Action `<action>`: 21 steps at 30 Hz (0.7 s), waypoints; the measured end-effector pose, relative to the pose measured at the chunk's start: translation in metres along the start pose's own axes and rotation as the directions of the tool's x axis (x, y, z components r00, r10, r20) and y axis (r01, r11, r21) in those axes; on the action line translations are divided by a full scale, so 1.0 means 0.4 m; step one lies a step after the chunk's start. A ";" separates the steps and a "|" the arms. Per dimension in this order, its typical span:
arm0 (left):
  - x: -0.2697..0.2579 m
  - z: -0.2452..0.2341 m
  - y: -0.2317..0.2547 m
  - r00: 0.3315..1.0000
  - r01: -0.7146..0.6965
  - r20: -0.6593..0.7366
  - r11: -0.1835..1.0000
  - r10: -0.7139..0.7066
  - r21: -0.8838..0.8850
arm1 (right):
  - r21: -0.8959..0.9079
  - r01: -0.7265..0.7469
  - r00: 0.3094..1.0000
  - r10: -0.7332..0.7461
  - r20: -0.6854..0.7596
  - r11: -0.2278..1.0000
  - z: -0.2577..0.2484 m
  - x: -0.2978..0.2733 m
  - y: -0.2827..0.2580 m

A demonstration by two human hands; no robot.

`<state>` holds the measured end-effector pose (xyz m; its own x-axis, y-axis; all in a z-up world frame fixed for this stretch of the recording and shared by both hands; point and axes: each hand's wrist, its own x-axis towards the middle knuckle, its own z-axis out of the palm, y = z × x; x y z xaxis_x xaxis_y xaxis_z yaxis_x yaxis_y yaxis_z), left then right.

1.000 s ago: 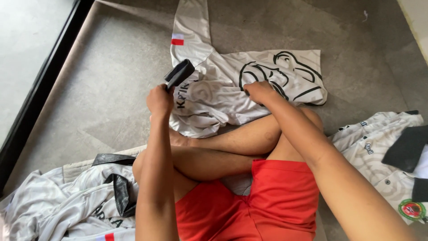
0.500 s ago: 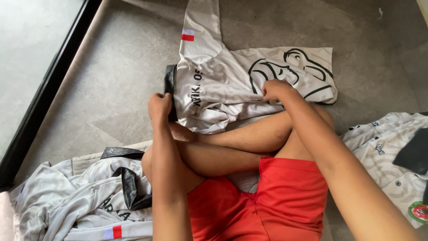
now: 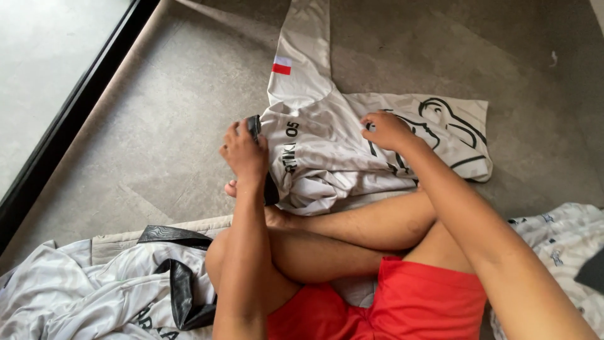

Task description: The person folds a white shirt with a graphic print by smoothing it out on the floor and folding the sleeves and body.

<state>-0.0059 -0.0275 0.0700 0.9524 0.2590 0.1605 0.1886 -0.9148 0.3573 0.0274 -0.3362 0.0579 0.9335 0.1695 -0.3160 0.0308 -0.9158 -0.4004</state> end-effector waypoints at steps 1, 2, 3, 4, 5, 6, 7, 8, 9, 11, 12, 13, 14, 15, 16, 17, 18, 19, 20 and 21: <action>-0.001 0.010 0.012 1.000 0.009 0.007 1.000 -0.009 0.001 | -0.002 0.001 1.000 -0.001 0.011 1.000 -0.007 0.014 -0.034; 0.001 0.021 0.024 0.997 -0.054 0.053 0.998 0.056 -0.028 | 0.002 0.051 0.999 -0.051 0.012 0.999 -0.013 0.031 -0.067; 0.006 0.034 0.036 0.988 -0.116 0.097 0.991 0.121 -0.062 | 0.007 0.099 0.995 -0.099 0.013 0.995 -0.018 0.051 -0.101; 0.002 0.042 0.042 0.988 -0.107 0.105 0.992 0.113 -0.062 | 0.006 0.099 0.995 -0.099 0.025 0.995 0.017 0.090 -0.111; 0.002 0.052 0.051 0.970 -0.160 0.176 0.986 0.165 -0.045 | -0.076 0.103 0.995 -0.103 -0.002 0.992 0.050 0.134 -0.120; 0.005 0.062 0.059 0.945 -0.212 0.248 0.977 0.214 -0.033 | -0.158 0.104 0.993 -0.110 -0.029 0.982 0.085 0.180 -0.130; 0.006 0.062 0.065 0.944 -0.202 0.259 0.979 0.204 -0.032 | -0.158 0.106 0.994 -0.109 -0.013 0.982 0.090 0.207 -0.161; 0.008 0.063 0.071 0.912 -0.216 0.350 0.976 0.214 -0.033 | -0.184 0.086 0.996 -0.089 -0.009 0.979 0.097 0.235 -0.192; 0.011 0.063 0.075 0.873 -0.227 0.435 0.973 0.219 -0.034 | -0.211 0.070 0.997 -0.073 -0.005 0.975 0.104 0.265 -0.226; 0.027 0.078 0.079 0.855 -0.199 0.484 0.980 0.186 -0.024 | -0.262 0.023 1.000 -0.025 -0.007 0.965 0.118 0.342 -0.263; 0.032 0.085 0.081 0.836 -0.183 0.523 0.983 0.164 -0.016 | -0.314 -0.030 0.999 0.023 -0.027 0.949 0.128 0.378 -0.281; 0.034 0.115 0.070 0.832 -0.170 0.534 0.985 0.149 -0.010 | -0.313 -0.022 1.000 0.020 -0.008 0.950 0.138 0.445 -0.274; 0.033 0.143 0.061 0.874 -0.207 0.453 0.978 0.178 0.015 | -0.263 -0.027 0.999 0.018 -0.038 0.964 0.148 0.509 -0.266; 0.032 0.175 0.063 0.906 -0.247 0.363 0.968 0.218 0.033 | -0.221 -0.038 0.997 0.022 -0.076 0.975 0.147 0.572 -0.248; 0.037 0.182 0.059 0.905 -0.238 0.369 0.971 0.212 0.027 | -0.229 -0.038 0.998 0.024 -0.066 0.973 0.138 0.612 -0.249; 0.042 0.186 0.056 0.906 -0.236 0.367 0.972 0.213 0.020 | -0.198 0.056 0.996 -0.070 -0.061 0.979 0.125 0.651 -0.250; 0.044 0.188 0.055 0.907 -0.234 0.364 0.972 0.213 0.013 | -0.166 0.151 0.985 -0.162 -0.059 0.975 0.111 0.686 -0.252; 0.051 0.194 0.047 0.906 -0.233 0.366 0.973 0.212 0.012 | -0.166 0.150 0.985 -0.161 -0.056 0.975 0.115 0.694 -0.250; 0.055 0.198 0.042 0.906 -0.216 0.376 0.976 0.194 0.015 | -0.084 0.252 0.953 -0.262 -0.153 0.964 0.117 0.698 -0.247; 0.057 0.199 0.037 0.904 -0.203 0.387 0.979 0.180 0.018 | -0.010 0.355 0.903 -0.345 -0.257 0.935 0.118 0.698 -0.242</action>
<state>0.0375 -0.0600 0.0057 0.9879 -0.0504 -0.1469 -0.0040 -0.9538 0.3005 0.2680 -0.1832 -0.0322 0.9238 0.3756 0.0743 0.3636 -0.7998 -0.4777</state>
